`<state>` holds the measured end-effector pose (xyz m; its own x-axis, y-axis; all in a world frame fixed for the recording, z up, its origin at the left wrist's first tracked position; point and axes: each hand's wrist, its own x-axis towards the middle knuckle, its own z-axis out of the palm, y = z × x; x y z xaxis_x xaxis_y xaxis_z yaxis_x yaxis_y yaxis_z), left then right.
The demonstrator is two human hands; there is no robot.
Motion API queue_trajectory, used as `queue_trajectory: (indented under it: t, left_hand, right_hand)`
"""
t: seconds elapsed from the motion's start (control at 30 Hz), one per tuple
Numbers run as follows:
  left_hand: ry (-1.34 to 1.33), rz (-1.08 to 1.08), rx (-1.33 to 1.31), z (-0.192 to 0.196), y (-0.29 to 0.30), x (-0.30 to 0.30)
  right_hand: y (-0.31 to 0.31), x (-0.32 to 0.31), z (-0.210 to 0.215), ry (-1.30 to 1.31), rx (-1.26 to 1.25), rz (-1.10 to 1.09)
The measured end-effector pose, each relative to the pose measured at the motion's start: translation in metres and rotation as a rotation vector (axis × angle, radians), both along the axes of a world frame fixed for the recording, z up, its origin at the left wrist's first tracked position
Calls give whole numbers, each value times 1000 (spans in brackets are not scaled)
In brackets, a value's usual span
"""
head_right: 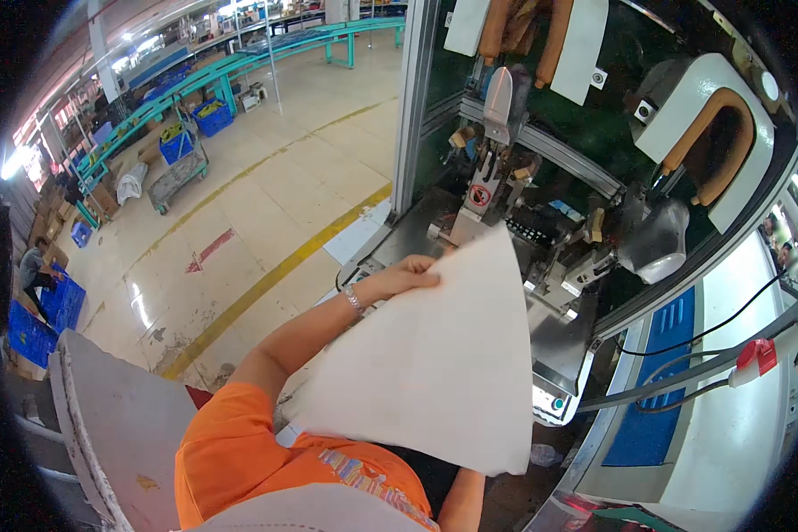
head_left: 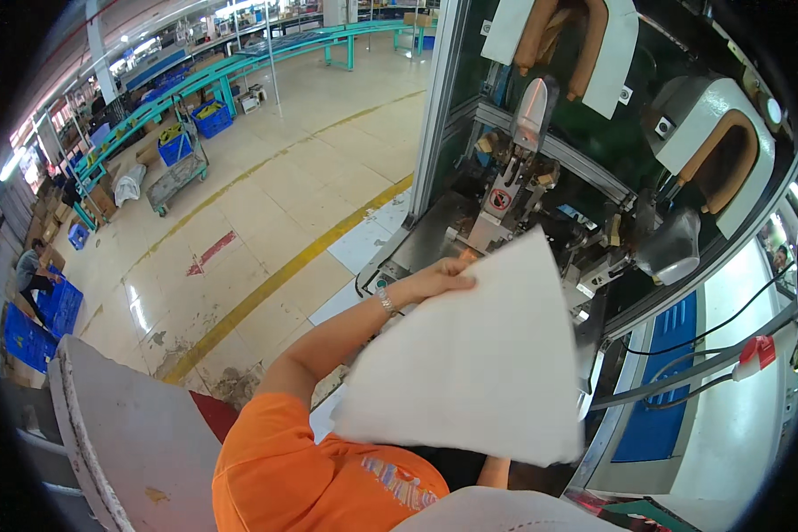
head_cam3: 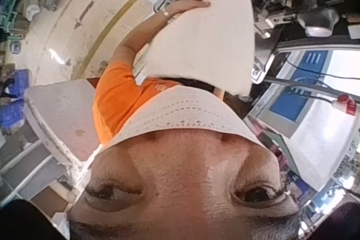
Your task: The person operates a shoe manufacturing machine in a factory setting. They place a black shoe upper into the machine's mold, press a button to activate the machinery, and then remove the processed shoe. The person repeats this process for multiple shoe units, handling them one at a time.
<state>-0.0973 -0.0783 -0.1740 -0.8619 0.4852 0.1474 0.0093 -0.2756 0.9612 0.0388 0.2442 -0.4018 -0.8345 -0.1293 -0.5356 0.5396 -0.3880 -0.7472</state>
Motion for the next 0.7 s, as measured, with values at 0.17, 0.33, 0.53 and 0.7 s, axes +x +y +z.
queue_trajectory:
  t: [0.17, 0.33, 0.53, 0.7]
  left_hand:
    - [552, 22, -483, -15, 8, 1]
    - [234, 526, -352, -48, -5, 23]
    - [-86, 681, -232, -76, 10, 87]
    - [747, 1097, -634, 16, 2, 124]
  right_hand:
    - [-13, 12, 11, 194, -169, -65]
    - [-15, 14, 86, 109, -361, -24]
    - [4, -22, 196, 613, 348, 148]
    - [-2, -58, 269, 686, 697, 553]
